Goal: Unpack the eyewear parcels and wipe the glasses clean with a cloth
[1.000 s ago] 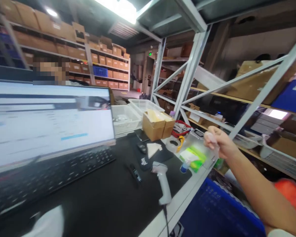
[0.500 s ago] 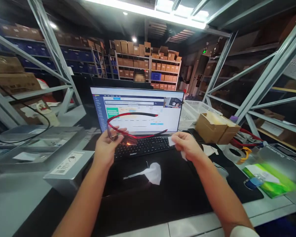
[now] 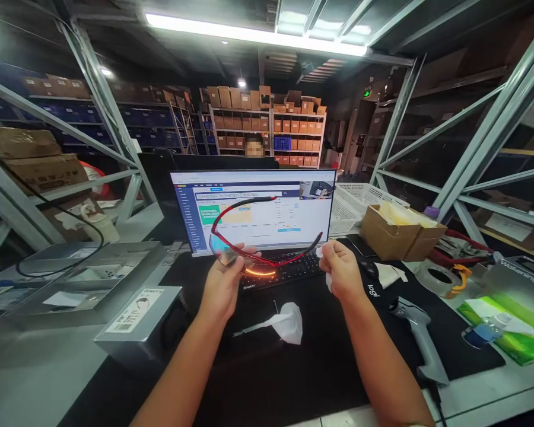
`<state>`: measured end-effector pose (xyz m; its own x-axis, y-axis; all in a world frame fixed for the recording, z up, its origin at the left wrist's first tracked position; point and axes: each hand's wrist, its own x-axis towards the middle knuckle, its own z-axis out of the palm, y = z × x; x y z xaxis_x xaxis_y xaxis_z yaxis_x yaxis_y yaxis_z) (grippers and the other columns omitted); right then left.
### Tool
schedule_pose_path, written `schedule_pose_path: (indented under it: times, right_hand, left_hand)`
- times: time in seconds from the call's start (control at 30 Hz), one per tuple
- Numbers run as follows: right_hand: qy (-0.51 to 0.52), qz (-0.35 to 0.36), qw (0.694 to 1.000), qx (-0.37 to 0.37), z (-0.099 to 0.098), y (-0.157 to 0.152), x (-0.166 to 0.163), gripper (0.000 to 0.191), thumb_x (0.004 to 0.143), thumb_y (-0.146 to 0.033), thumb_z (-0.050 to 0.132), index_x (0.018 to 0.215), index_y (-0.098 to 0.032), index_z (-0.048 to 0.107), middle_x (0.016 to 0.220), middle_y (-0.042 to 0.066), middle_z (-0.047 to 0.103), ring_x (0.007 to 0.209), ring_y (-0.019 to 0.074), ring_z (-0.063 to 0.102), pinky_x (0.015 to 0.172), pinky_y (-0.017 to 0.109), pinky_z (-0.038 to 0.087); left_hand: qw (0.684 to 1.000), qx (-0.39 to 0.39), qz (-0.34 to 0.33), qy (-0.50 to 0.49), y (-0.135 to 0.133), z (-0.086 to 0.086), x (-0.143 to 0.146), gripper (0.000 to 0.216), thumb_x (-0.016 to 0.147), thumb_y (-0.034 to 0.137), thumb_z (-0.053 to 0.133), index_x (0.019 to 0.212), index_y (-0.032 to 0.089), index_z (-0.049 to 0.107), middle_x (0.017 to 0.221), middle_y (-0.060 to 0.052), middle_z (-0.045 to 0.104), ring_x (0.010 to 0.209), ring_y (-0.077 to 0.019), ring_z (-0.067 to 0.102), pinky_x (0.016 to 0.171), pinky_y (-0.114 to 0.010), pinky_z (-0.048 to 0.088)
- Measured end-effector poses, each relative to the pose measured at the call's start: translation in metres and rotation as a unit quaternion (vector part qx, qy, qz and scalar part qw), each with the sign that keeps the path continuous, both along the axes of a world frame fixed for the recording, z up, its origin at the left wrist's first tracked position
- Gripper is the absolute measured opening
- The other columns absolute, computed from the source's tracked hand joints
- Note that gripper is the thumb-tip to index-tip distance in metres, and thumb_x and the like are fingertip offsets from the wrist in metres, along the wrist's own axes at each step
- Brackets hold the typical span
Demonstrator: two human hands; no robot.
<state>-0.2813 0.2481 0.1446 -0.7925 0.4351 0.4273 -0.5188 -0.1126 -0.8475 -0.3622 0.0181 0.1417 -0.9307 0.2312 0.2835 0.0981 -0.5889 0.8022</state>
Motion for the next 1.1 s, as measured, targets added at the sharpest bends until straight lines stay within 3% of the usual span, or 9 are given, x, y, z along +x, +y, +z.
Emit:
schedule_pose_path:
  times: [0.1,0.2,0.3,0.4,0.6,0.73,0.83,0.93,1.1]
  right_hand:
    - [-0.010,-0.009,1.000,0.012,-0.003,0.001,-0.004,0.039,0.083,-0.056,0.074,0.074,-0.019,0.063,0.054,-0.008,0.034,0.049,0.0073,0.023,0.047,0.025,0.017]
    - [-0.039,0.028,0.997,0.054,-0.006,-0.011,-0.007,0.032,0.083,-0.050,0.073,0.082,-0.018,0.070,0.055,-0.007,0.041,0.049,0.0081,0.030,0.046,0.023,0.021]
    - [-0.058,0.071,0.986,0.141,-0.009,-0.028,-0.008,0.027,0.085,-0.046,0.070,0.084,-0.019,0.071,0.066,-0.001,0.060,0.058,0.0116,0.050,0.054,0.024,0.040]
    - [-0.057,0.067,0.976,0.201,-0.009,-0.036,-0.007,0.021,0.088,-0.040,0.066,0.088,-0.021,0.073,0.084,0.003,0.073,0.076,0.0178,0.065,0.072,0.031,0.052]
    - [-0.076,0.105,0.953,0.275,-0.010,-0.030,-0.010,0.020,0.088,-0.036,0.067,0.097,-0.022,0.079,0.099,0.005,0.078,0.093,0.0217,0.069,0.087,0.036,0.051]
    - [-0.069,0.181,0.963,0.188,-0.010,-0.028,-0.011,0.035,0.075,-0.039,0.081,0.105,-0.021,0.077,0.098,0.005,0.077,0.088,0.0202,0.069,0.084,0.034,0.052]
    - [-0.081,0.245,0.959,0.117,-0.009,-0.018,-0.009,0.049,0.071,-0.038,0.085,0.115,-0.020,0.072,0.078,0.000,0.072,0.064,0.0136,0.062,0.063,0.027,0.049]
    - [-0.079,0.204,0.972,0.089,-0.006,-0.006,-0.007,0.044,0.069,-0.033,0.085,0.109,-0.019,0.074,0.062,-0.004,0.064,0.053,0.0104,0.054,0.054,0.024,0.043]
    - [-0.058,0.065,0.996,-0.026,-0.009,-0.006,-0.015,0.034,0.063,-0.034,0.088,0.090,-0.018,0.075,0.072,0.002,0.072,0.071,0.0167,0.068,0.063,0.026,0.048]
  left_hand:
    - [0.996,-0.034,-0.084,-0.008,0.000,0.000,0.010,0.041,0.073,0.040,0.086,0.105,0.018,0.074,0.110,-0.013,0.077,0.106,-0.0309,0.072,0.094,-0.040,0.054]
    - [0.978,-0.082,-0.191,-0.005,0.004,0.000,0.026,0.039,0.076,0.042,0.083,0.106,0.018,0.077,0.125,-0.016,0.072,0.118,-0.0331,0.067,0.096,-0.038,0.053]
    - [0.959,-0.109,-0.260,-0.016,0.014,-0.004,0.037,0.041,0.075,0.042,0.084,0.108,0.018,0.078,0.121,-0.016,0.073,0.114,-0.0328,0.068,0.094,-0.039,0.053]
    - [0.963,-0.104,-0.246,-0.018,0.024,-0.012,0.039,0.039,0.074,0.039,0.086,0.105,0.017,0.079,0.112,-0.014,0.076,0.105,-0.0290,0.071,0.092,-0.038,0.053]
    - [0.976,-0.076,-0.201,-0.037,0.030,-0.021,0.033,0.037,0.071,0.035,0.087,0.102,0.014,0.079,0.103,-0.013,0.077,0.093,-0.0258,0.072,0.091,-0.038,0.053]
    - [0.982,-0.058,-0.170,-0.063,0.026,-0.016,0.030,0.039,0.068,0.033,0.088,0.099,0.013,0.079,0.095,-0.012,0.078,0.084,-0.0231,0.073,0.085,-0.036,0.054]
    - [0.990,-0.023,-0.115,-0.073,0.017,-0.008,0.023,0.037,0.066,0.033,0.089,0.096,0.013,0.078,0.095,-0.009,0.078,0.088,-0.0214,0.072,0.087,-0.033,0.054]
    - [0.995,0.020,-0.069,-0.070,0.006,0.000,0.016,0.037,0.064,0.032,0.090,0.093,0.014,0.078,0.094,-0.006,0.077,0.094,-0.0201,0.070,0.090,-0.031,0.053]
    - [0.996,0.034,-0.057,-0.056,0.000,0.004,0.018,0.037,0.061,0.033,0.092,0.091,0.016,0.078,0.097,-0.005,0.076,0.097,-0.0195,0.069,0.091,-0.030,0.052]
